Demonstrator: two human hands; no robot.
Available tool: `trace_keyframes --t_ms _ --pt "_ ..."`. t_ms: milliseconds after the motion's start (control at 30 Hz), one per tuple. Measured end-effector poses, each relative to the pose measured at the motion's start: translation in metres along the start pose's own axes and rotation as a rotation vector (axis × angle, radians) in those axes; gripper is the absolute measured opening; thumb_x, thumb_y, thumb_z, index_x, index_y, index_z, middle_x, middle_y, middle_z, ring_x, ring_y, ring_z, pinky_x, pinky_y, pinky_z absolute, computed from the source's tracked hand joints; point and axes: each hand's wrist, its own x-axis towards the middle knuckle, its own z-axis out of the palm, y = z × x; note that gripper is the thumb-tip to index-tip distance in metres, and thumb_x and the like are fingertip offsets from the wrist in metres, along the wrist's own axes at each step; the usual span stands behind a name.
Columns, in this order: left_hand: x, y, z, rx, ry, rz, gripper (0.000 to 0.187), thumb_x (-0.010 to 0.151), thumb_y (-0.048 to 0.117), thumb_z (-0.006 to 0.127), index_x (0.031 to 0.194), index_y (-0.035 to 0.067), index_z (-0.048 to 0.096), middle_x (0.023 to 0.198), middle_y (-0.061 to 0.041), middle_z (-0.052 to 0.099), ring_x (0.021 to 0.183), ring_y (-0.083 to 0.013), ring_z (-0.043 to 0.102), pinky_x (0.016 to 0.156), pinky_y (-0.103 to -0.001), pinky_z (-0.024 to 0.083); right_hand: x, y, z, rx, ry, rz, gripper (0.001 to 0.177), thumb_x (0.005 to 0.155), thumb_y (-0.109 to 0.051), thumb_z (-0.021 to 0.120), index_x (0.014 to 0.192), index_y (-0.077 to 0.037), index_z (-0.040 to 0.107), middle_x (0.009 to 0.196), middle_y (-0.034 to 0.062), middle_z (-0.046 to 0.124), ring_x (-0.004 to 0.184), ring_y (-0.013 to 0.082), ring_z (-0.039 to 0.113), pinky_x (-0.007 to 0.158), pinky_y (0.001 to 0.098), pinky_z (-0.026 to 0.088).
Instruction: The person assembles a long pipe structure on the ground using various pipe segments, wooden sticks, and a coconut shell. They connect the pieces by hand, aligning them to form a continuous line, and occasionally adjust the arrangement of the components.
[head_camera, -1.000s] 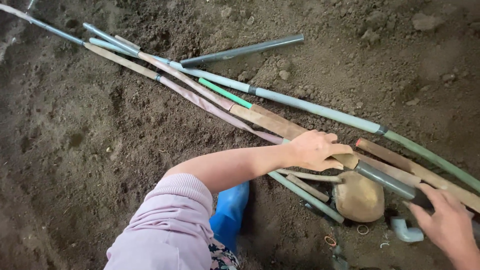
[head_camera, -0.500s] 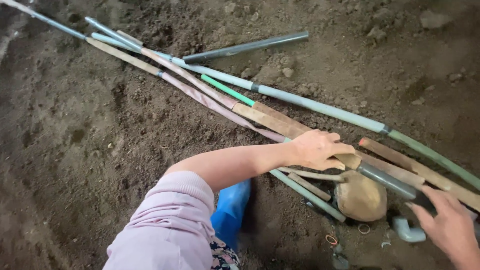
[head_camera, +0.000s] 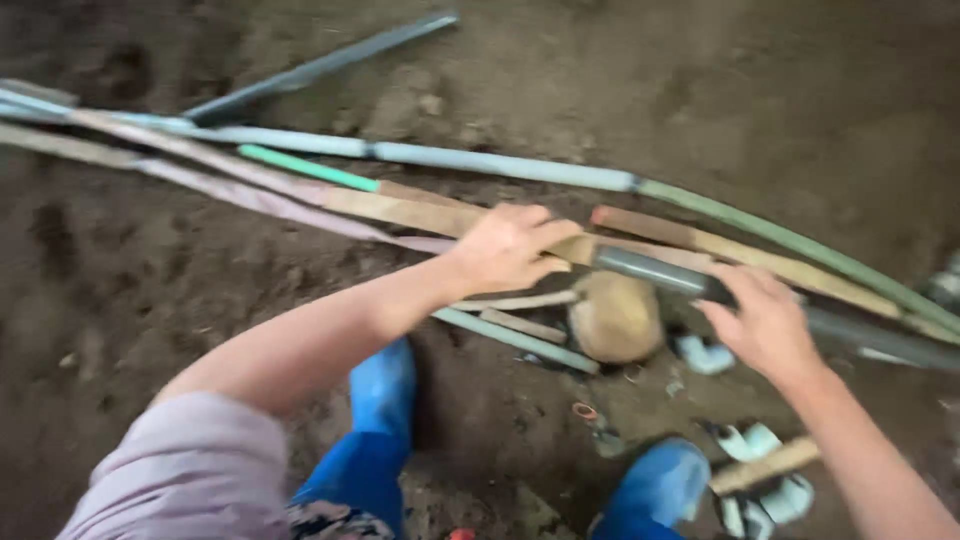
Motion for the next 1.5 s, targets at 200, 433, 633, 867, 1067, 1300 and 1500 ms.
trace_keyframes --t_ms 200,433,633,867,1067,1300,1500 --pt "-0.001 -0.010 0.008 0.099 0.013 -0.029 0.046 0.083 0.049 0.059 0.118 0.019 0.056 0.082 -0.004 0.053 0.073 -0.0276 0.062 0.067 -0.041 0.050 -0.006 0.003 0.020 -0.049 0.096 0.025 0.048 0.068 -0.027 0.076 0.114 -0.021 0.063 0.101 0.0020 0.064 0.101 0.0223 0.063 0.087 0.0350 0.050" --pt "0.004 -0.002 0.002 0.088 -0.024 0.005 0.042 0.081 0.045 0.063 0.117 0.023 0.061 0.074 0.000 0.051 0.064 -0.0206 0.061 0.061 -0.033 0.051 -0.006 0.003 0.024 -0.032 0.116 0.028 0.046 0.070 -0.025 0.077 0.112 -0.019 0.062 0.100 0.0052 0.064 0.103 0.0241 0.061 0.089 0.0371 0.047" --pt "-0.001 0.002 -0.002 0.098 -0.259 -0.139 0.042 0.085 0.042 0.059 0.124 0.026 0.057 0.083 -0.004 0.056 0.079 -0.0270 0.065 0.069 -0.039 0.054 0.000 -0.014 0.012 -0.098 -0.004 -0.039 0.049 0.076 -0.033 0.070 0.122 -0.024 0.055 0.092 0.0085 0.056 0.087 0.0308 0.060 0.074 0.0420 0.047" --pt "-0.015 -0.005 0.016 0.197 -0.444 -0.219 0.047 0.086 0.049 0.051 0.129 0.030 0.050 0.086 -0.003 0.056 0.083 -0.0262 0.067 0.073 -0.040 0.056 -0.012 -0.009 0.008 -0.091 -0.205 -0.048 0.054 0.086 -0.029 0.060 0.136 -0.024 0.040 0.092 0.0119 0.051 0.087 0.0358 0.058 0.075 0.0424 0.043" --pt "-0.025 -0.003 0.021 0.136 -0.377 -0.165 0.046 0.082 0.047 0.057 0.124 0.027 0.054 0.081 -0.005 0.058 0.076 -0.0303 0.067 0.066 -0.042 0.057 0.013 -0.002 -0.043 -0.105 -0.352 0.020 0.050 0.092 -0.016 0.051 0.138 -0.030 0.039 0.094 0.0119 0.055 0.091 0.0270 0.056 0.080 0.0369 0.044" --pt "-0.014 0.006 0.012 0.102 -0.252 -0.115 0.046 0.080 0.044 0.061 0.122 0.025 0.057 0.080 -0.008 0.059 0.074 -0.0329 0.066 0.063 -0.042 0.055 0.014 -0.032 -0.104 -0.364 -0.094 -0.130 0.031 0.087 -0.014 0.058 0.117 -0.018 0.050 0.091 0.0101 0.051 0.084 0.0277 0.054 0.075 0.0368 0.041" --pt "-0.015 0.001 0.015 0.100 -0.230 -0.110 0.040 0.083 0.043 0.062 0.118 0.023 0.059 0.081 -0.005 0.058 0.074 -0.0266 0.067 0.066 -0.035 0.055 0.012 -0.043 -0.090 -0.312 -0.219 -0.113 0.035 0.087 -0.014 0.049 0.121 -0.023 0.045 0.083 0.0080 0.048 0.077 0.0302 0.053 0.067 0.0417 0.040"
